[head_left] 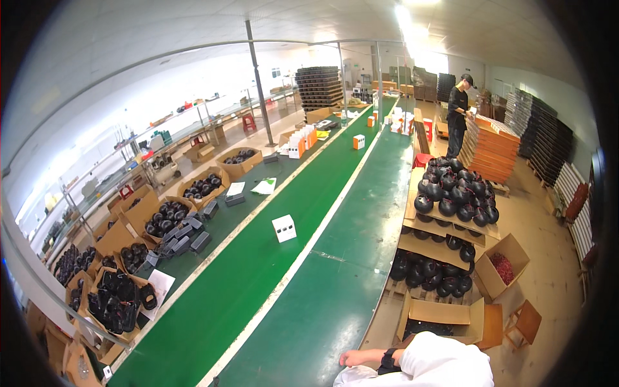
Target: Packing small electronic items into white and orange product boxes on an assembly line.
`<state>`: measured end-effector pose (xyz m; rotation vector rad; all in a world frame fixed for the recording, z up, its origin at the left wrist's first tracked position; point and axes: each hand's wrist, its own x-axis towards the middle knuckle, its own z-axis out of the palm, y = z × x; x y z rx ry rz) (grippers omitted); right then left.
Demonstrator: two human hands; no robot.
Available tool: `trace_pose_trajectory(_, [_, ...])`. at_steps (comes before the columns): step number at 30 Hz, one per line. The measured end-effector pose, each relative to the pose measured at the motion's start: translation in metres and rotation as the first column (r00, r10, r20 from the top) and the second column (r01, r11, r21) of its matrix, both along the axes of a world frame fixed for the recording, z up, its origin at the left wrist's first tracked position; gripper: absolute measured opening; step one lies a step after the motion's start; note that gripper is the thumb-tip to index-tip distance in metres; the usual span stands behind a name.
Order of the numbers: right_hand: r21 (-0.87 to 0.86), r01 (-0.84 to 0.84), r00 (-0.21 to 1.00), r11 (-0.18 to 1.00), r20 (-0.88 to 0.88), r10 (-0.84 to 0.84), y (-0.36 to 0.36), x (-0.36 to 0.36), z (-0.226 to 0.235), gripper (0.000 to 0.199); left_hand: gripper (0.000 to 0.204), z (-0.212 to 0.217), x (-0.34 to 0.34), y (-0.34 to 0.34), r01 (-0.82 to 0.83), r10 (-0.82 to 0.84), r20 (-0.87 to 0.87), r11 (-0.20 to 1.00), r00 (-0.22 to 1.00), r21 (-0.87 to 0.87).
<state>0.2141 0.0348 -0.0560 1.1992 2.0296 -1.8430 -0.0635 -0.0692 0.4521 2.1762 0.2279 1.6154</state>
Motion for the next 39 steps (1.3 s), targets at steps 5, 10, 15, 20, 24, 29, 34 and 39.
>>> trace_pose_trajectory(5, [0.073,-0.040,0.999,0.997,0.025,0.038,-0.007,0.006,0.002,0.030,0.047,-0.008,0.001,-0.007,0.138,-0.138,-0.016,0.990,0.990,-0.030])
trace_pose_trajectory(10, [0.111,-0.084,0.996,0.990,0.050,0.079,-0.011,0.015,-0.015,0.033,0.048,-0.012,0.002,-0.022,0.261,-0.265,-0.061,0.963,0.962,-0.067])
trace_pose_trajectory(15, [0.056,-0.055,0.992,0.997,0.118,0.048,-0.012,0.023,-0.015,0.036,0.049,-0.012,0.001,-0.036,0.388,-0.403,-0.133,0.913,0.906,-0.122])
trace_pose_trajectory(20, [0.077,-0.091,0.983,0.993,0.164,0.077,-0.008,0.017,-0.036,0.032,0.049,-0.018,-0.001,-0.063,0.488,-0.517,-0.182,0.854,0.836,-0.183])
trace_pose_trajectory(24, [0.177,-0.239,0.971,0.955,0.055,0.233,-0.004,0.024,-0.051,0.028,0.042,-0.034,0.055,-0.102,0.017,0.212,0.525,0.917,0.824,-0.398])
trace_pose_trajectory(29, [0.237,-0.156,0.987,0.959,0.008,0.158,-0.010,0.021,-0.017,0.031,0.078,-0.039,0.047,-0.074,0.436,-0.227,0.443,0.776,0.867,-0.456])
trace_pose_trajectory(34, [0.165,-0.038,0.999,0.986,-0.021,0.042,-0.014,0.021,-0.022,0.030,0.072,-0.052,0.037,-0.048,0.451,-0.435,0.181,0.664,0.882,-0.597])
trace_pose_trajectory(39, [0.134,-0.043,0.999,0.990,0.000,0.043,-0.015,0.031,-0.068,0.025,0.067,-0.056,0.038,-0.006,0.389,-0.628,-0.070,0.561,0.775,-0.731])
